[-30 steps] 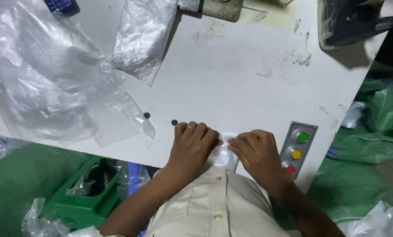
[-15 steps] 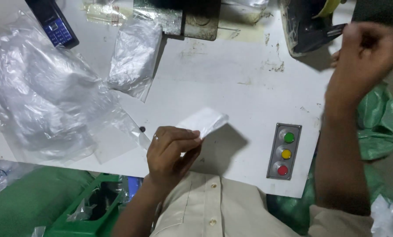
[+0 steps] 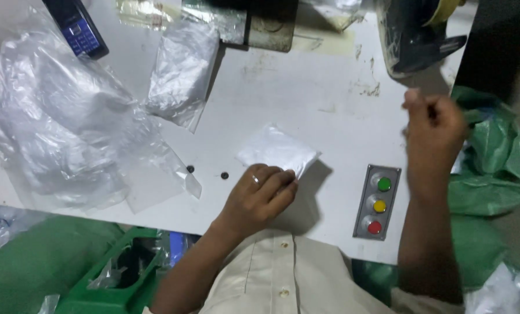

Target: Packaging small white items into plastic bags at a workbench

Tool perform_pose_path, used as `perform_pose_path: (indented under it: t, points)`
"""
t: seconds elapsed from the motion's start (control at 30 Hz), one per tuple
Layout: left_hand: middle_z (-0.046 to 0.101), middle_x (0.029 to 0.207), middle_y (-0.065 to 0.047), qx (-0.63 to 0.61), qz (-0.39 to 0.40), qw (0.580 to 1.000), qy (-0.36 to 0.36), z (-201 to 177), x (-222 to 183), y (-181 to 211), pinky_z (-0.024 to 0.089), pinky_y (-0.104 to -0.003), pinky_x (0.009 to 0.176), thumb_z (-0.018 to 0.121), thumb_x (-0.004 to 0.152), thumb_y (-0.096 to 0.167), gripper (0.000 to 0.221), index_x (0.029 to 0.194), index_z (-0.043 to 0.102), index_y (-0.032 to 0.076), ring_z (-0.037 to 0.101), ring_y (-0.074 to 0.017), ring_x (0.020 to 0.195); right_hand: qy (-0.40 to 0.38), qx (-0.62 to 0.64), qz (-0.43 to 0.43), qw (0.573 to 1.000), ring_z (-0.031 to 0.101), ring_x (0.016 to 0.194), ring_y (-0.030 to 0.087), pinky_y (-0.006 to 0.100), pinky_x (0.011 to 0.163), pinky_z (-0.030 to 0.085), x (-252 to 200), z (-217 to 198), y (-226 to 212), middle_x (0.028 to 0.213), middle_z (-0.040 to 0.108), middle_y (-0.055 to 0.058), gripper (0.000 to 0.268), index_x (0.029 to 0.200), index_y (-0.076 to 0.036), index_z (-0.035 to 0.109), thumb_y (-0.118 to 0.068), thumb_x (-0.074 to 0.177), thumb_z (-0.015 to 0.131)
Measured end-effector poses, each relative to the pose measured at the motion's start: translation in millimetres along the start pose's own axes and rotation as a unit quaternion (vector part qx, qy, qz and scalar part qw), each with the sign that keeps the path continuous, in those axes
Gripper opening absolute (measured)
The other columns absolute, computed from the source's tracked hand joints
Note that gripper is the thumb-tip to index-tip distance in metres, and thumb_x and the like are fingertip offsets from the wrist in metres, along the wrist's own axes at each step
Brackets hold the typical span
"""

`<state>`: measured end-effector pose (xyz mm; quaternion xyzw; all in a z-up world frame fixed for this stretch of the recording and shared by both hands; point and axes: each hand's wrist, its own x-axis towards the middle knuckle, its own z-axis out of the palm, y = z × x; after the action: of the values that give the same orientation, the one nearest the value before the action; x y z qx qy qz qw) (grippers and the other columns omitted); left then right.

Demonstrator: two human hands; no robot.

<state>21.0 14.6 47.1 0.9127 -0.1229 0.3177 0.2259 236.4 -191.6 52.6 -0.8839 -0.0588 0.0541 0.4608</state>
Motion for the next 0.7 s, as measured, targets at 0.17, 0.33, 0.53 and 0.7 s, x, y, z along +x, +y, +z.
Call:
perform_pose_path:
  t: [0.17, 0.33, 0.53, 0.7]
  points:
    - [0.065, 0.102, -0.016, -0.001, 0.031, 0.999, -0.019, 15.9, 2.7, 0.9, 0.053, -0.037, 0.071, 0.069, 0.093, -0.012, 0.016, 0.097, 0.061, 0.002, 0.060, -0.0261, 0.087, -0.085, 0.194, 0.002, 0.977, 0.049, 0.061, 0.007, 0.021, 0.055, 0.038, -67.4, 7.7, -12.2, 0.077, 0.059, 0.003, 0.023, 0.090, -0.007, 0.059, -0.017, 0.110, 0.064]
    - [0.062, 0.110, -0.019, -0.004, 0.032, 0.999, -0.039, 39.7, -2.7, 2.1, 0.052, -0.038, 0.070, 0.068, 0.095, -0.009, 0.014, 0.104, 0.063, 0.001, 0.064, -0.0293, 0.091, -0.326, 0.010, 0.089, 0.941, 0.059, 0.066, 0.009, 0.027, 0.064, 0.046, -84.9, 26.7, -26.8, 0.067, 0.066, -0.001, 0.039, 0.071, -0.009, 0.070, -0.035, 0.101, 0.064]
    - [0.077, 0.088, -0.013, -0.405, -0.416, 0.809, 0.097, 29.0, 31.9, 34.9, 0.056, -0.032, 0.062, 0.084, 0.086, 0.010, 0.014, 0.087, 0.071, 0.005, 0.072, -0.0228, 0.073, -0.108, -0.070, -0.175, 0.976, 0.068, 0.083, 0.031, 0.040, 0.074, 0.055, -92.4, 14.8, -2.5, 0.086, 0.061, 0.014, 0.055, 0.099, -0.002, 0.062, -0.056, 0.094, 0.074]
    - [0.073, 0.103, -0.019, -0.622, -0.455, 0.636, 0.039, 35.5, 45.7, 23.2, 0.060, -0.032, 0.072, 0.076, 0.095, 0.015, 0.029, 0.114, 0.066, -0.004, 0.068, -0.0194, 0.089, -0.148, 0.208, 0.129, 0.958, 0.074, 0.079, 0.031, 0.045, 0.069, 0.065, -99.1, -18.3, 77.8, 0.090, 0.073, 0.019, 0.031, 0.110, 0.001, 0.065, -0.019, 0.090, 0.077]
